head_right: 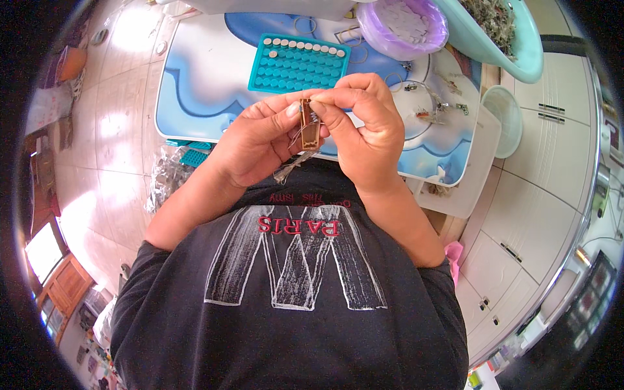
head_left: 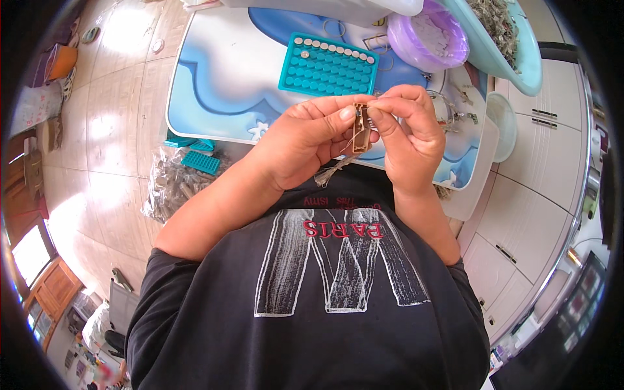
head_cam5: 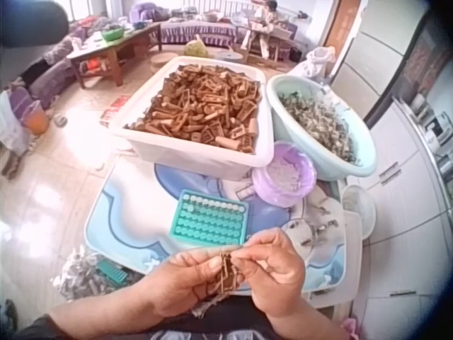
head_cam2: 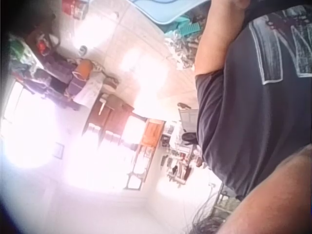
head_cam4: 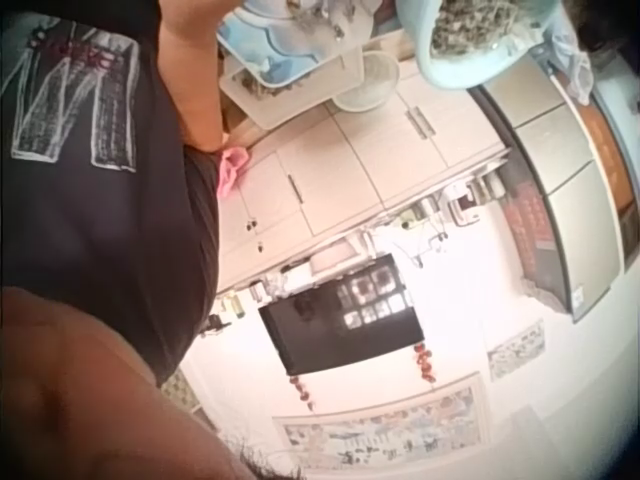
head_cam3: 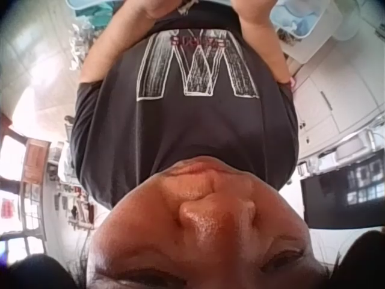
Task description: The person assembles small metal and plastic components into plastic casings by hand at a workbench.
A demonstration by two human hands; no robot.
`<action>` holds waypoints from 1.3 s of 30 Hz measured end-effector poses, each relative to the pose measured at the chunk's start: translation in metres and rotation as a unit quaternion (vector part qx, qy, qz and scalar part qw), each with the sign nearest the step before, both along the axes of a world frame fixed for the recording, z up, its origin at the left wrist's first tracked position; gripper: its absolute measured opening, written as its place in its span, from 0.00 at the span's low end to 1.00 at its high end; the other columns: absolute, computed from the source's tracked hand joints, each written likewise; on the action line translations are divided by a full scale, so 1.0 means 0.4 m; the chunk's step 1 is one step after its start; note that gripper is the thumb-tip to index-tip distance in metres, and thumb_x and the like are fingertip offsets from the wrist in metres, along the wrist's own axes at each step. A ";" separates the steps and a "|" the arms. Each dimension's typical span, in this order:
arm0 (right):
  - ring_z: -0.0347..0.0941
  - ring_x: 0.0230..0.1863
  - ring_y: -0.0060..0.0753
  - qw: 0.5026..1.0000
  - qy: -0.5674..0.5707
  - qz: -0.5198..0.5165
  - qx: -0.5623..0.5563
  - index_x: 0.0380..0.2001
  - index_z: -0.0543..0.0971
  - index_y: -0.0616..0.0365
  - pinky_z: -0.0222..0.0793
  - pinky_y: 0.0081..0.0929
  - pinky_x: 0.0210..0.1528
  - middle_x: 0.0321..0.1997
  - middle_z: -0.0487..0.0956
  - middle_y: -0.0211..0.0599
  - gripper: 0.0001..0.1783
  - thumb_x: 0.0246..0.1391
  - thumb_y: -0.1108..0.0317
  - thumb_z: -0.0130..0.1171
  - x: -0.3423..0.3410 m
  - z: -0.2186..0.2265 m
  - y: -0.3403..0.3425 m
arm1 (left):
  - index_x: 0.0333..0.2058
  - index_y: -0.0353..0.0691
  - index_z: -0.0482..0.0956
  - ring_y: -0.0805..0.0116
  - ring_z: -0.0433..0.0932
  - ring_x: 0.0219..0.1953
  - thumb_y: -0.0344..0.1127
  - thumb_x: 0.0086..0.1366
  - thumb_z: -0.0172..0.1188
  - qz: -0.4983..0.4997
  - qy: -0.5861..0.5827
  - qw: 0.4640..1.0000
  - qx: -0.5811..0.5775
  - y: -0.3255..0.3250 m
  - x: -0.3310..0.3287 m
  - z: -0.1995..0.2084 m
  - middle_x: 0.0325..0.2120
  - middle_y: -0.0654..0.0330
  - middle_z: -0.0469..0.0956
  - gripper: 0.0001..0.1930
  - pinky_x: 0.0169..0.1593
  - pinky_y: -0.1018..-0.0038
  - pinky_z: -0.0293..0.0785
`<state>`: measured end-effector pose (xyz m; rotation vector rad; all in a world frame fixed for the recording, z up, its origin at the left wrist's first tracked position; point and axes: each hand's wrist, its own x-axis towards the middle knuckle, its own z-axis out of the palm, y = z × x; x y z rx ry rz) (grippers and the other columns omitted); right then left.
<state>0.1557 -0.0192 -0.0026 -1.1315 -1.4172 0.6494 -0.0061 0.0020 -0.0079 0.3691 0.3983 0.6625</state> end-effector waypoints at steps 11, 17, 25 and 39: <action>0.70 0.32 0.28 0.999 -0.038 -0.017 0.014 0.28 0.79 0.60 0.66 0.21 0.35 0.31 0.75 0.35 0.06 0.44 0.77 0.65 0.006 -0.008 -0.001 | 0.52 0.32 0.69 0.66 0.77 0.43 0.36 0.67 0.50 -0.006 0.048 0.999 0.013 0.000 -0.005 0.009 0.42 0.57 0.76 0.18 0.50 0.73 0.73; 0.71 0.32 0.30 0.999 -0.036 0.008 -0.032 0.29 0.79 0.61 0.66 0.23 0.35 0.31 0.74 0.37 0.04 0.46 0.77 0.62 0.010 0.002 -0.005 | 0.50 0.30 0.70 0.67 0.78 0.42 0.35 0.67 0.50 0.027 0.091 0.995 0.024 0.000 -0.001 0.009 0.41 0.55 0.77 0.17 0.49 0.73 0.75; 0.71 0.33 0.38 0.966 -0.252 0.011 0.054 0.30 0.77 0.60 0.67 0.29 0.34 0.33 0.73 0.39 0.11 0.40 0.73 0.66 0.007 0.010 -0.015 | 0.50 0.29 0.69 0.68 0.78 0.43 0.34 0.68 0.48 0.073 0.151 0.985 0.051 -0.004 0.002 -0.014 0.42 0.55 0.76 0.17 0.50 0.71 0.74; 0.72 0.33 0.22 0.989 0.003 0.032 -0.145 0.58 0.55 0.63 0.68 0.20 0.41 0.31 0.77 0.35 0.39 0.45 0.80 0.63 -0.069 -0.041 -0.047 | 0.48 0.30 0.68 0.63 0.76 0.46 0.31 0.68 0.47 0.203 0.222 0.946 0.121 -0.006 0.020 -0.001 0.44 0.49 0.75 0.14 0.52 0.69 0.72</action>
